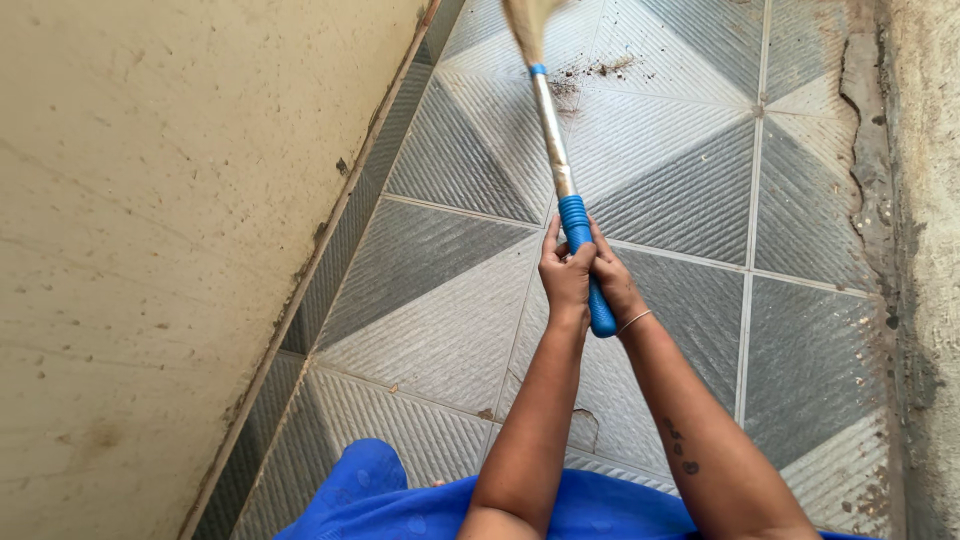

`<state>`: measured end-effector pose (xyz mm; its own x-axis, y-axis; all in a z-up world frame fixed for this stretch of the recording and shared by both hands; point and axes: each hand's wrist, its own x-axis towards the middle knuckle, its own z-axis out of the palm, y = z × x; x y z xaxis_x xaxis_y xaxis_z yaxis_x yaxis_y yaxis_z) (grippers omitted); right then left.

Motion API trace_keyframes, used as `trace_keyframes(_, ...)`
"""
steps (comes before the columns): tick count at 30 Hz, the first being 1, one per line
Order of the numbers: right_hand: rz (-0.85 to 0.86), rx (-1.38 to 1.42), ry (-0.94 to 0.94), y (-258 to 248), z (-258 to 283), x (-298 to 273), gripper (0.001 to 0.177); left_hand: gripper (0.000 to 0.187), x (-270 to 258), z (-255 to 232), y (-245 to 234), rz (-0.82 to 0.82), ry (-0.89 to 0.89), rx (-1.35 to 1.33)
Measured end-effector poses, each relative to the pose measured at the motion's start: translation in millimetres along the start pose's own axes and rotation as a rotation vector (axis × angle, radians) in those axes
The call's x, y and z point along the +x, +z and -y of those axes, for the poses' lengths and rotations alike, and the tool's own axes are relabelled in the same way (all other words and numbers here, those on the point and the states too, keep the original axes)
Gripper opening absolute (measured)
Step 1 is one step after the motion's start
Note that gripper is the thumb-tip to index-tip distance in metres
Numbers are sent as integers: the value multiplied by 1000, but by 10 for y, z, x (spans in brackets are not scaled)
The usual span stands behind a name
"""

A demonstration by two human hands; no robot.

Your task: The person sweeps debris on a tiled floor using a broom while sitting down.

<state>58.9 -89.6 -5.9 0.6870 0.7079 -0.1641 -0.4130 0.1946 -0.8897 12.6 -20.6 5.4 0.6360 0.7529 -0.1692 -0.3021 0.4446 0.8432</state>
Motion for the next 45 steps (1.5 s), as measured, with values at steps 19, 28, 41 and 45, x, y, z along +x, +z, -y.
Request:
trace_keyframes(19,17,14,-27,-323,-200,82,67,87,72,397,11,-139,-36,27)
trace_keyframes(28,-139,-1533,326,-1001,-589,-546,73,90,125,357,113,-315,42,484)
trace_keyframes(41,-757,-1380,371,-2222,-573,-699,59,72,259,746,46,-371,120,271)
trace_keyframes(45,-748,-1170,89,-1754,-553,-448,57,69,185,733,38,-360,98,324)
